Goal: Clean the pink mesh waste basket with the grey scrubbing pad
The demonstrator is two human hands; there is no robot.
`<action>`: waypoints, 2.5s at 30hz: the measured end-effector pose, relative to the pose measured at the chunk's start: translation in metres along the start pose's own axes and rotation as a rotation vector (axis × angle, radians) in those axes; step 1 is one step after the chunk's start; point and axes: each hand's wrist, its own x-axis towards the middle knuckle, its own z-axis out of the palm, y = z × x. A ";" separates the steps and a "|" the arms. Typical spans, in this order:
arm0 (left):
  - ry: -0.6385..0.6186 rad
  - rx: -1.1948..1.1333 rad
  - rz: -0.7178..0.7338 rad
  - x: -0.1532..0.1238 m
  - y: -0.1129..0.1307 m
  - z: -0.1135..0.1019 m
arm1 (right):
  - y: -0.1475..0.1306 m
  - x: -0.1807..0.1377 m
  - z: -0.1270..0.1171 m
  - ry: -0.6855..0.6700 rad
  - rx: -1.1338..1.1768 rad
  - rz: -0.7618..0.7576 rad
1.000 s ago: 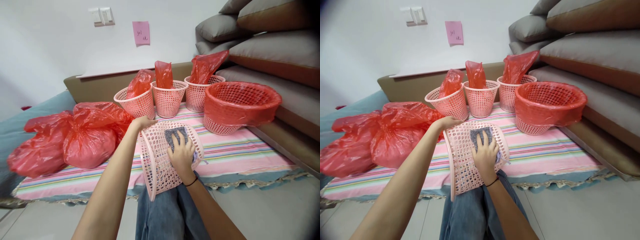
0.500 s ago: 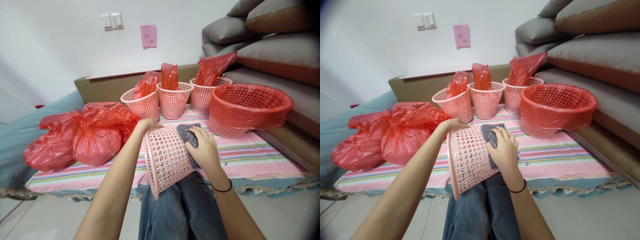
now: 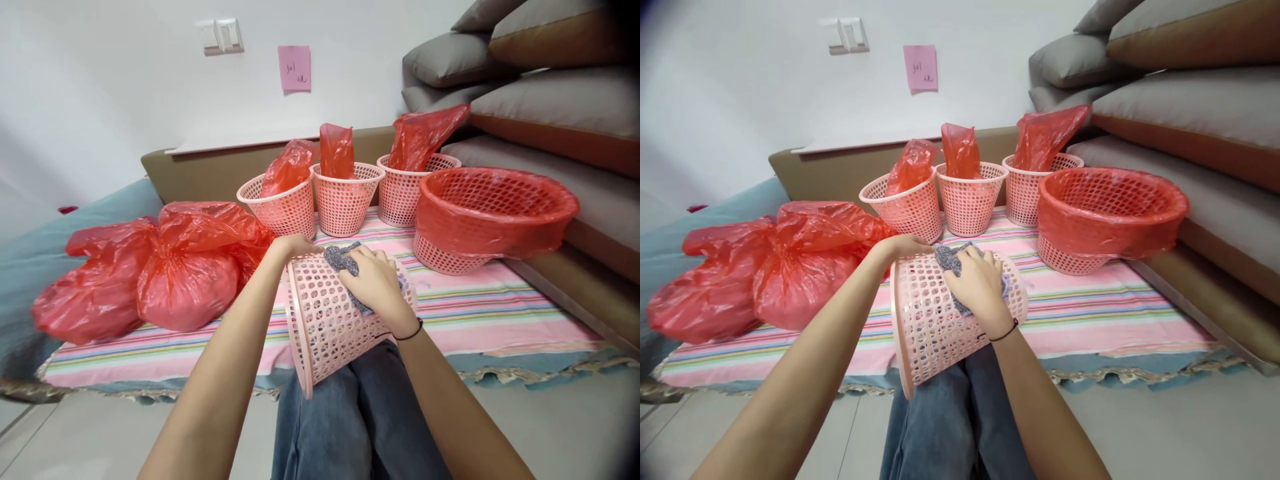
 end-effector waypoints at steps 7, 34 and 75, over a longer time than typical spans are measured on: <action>0.020 0.100 -0.067 0.006 0.009 -0.002 | -0.003 -0.007 0.023 -0.008 -0.105 -0.050; 0.055 0.200 -0.147 -0.001 0.019 0.001 | 0.003 -0.021 0.053 0.116 0.071 -0.046; -0.016 -0.103 0.054 -0.005 -0.002 0.002 | 0.038 -0.061 0.020 0.360 0.323 0.043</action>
